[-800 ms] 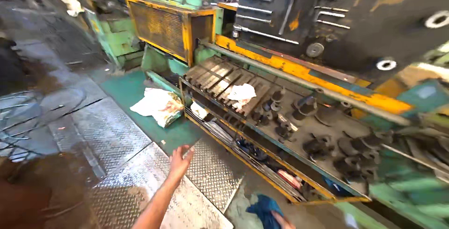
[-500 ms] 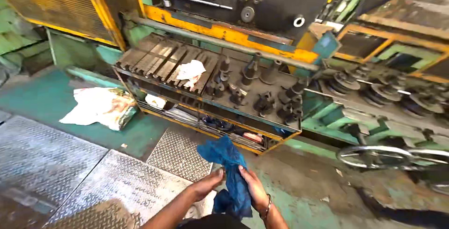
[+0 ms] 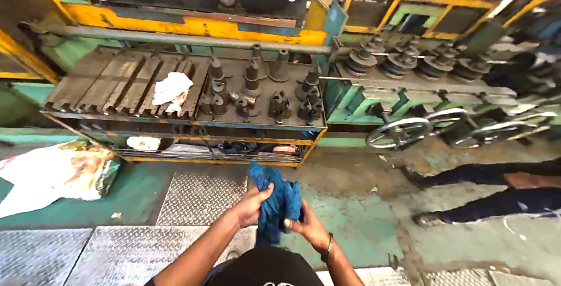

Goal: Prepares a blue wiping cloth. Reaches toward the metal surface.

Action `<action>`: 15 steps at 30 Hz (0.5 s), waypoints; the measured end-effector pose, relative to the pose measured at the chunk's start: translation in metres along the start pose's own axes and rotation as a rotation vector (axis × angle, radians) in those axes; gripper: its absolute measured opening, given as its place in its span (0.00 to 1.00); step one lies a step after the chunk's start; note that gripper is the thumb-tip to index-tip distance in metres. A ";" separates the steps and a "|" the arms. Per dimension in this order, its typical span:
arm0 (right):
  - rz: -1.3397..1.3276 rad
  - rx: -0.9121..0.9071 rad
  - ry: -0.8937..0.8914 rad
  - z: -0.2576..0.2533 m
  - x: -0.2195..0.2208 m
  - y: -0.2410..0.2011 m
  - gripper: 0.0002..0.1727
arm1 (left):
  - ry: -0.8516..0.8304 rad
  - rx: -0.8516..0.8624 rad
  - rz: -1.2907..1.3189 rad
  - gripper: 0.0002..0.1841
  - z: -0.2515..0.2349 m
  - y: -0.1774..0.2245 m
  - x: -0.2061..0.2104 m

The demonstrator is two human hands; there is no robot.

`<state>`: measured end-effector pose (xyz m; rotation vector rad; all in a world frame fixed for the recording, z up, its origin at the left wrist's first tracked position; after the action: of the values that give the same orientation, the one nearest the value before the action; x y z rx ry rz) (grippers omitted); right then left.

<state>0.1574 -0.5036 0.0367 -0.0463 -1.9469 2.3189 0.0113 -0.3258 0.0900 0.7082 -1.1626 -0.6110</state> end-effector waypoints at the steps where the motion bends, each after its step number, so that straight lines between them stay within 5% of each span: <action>1: -0.042 -0.027 0.030 -0.005 -0.002 -0.006 0.53 | -0.041 -0.033 -0.093 0.26 -0.002 -0.002 0.004; 4: -0.087 0.011 0.215 -0.023 -0.019 -0.004 0.15 | 0.154 -0.095 -0.509 0.29 -0.016 -0.003 -0.010; 10: -0.529 -0.018 0.447 -0.016 -0.054 -0.005 0.23 | 0.492 -0.032 -0.722 0.26 0.006 0.029 -0.062; 12: -0.426 -0.025 0.471 -0.005 -0.072 -0.001 0.21 | 0.451 -0.085 -0.643 0.29 0.025 0.043 -0.064; 14: -0.263 -0.060 0.339 -0.003 -0.081 0.000 0.16 | 0.325 -0.176 -0.694 0.32 0.039 0.053 -0.058; 15: -0.155 -0.078 0.249 -0.007 -0.078 -0.003 0.22 | 0.249 -0.241 -0.788 0.32 0.042 0.057 -0.052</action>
<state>0.2362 -0.5045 0.0347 -0.1747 -1.8460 2.0320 -0.0401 -0.2580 0.1130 1.0002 -0.5344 -1.2564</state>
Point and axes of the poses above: each hand's wrist, its own z-axis away from the middle knuckle, its own x-axis out of the palm, y = z × x, the point moved 1 cm from there along -z, towards the middle knuckle, and after that the axes turned 15 degrees about -y, right-handed, at the moved point
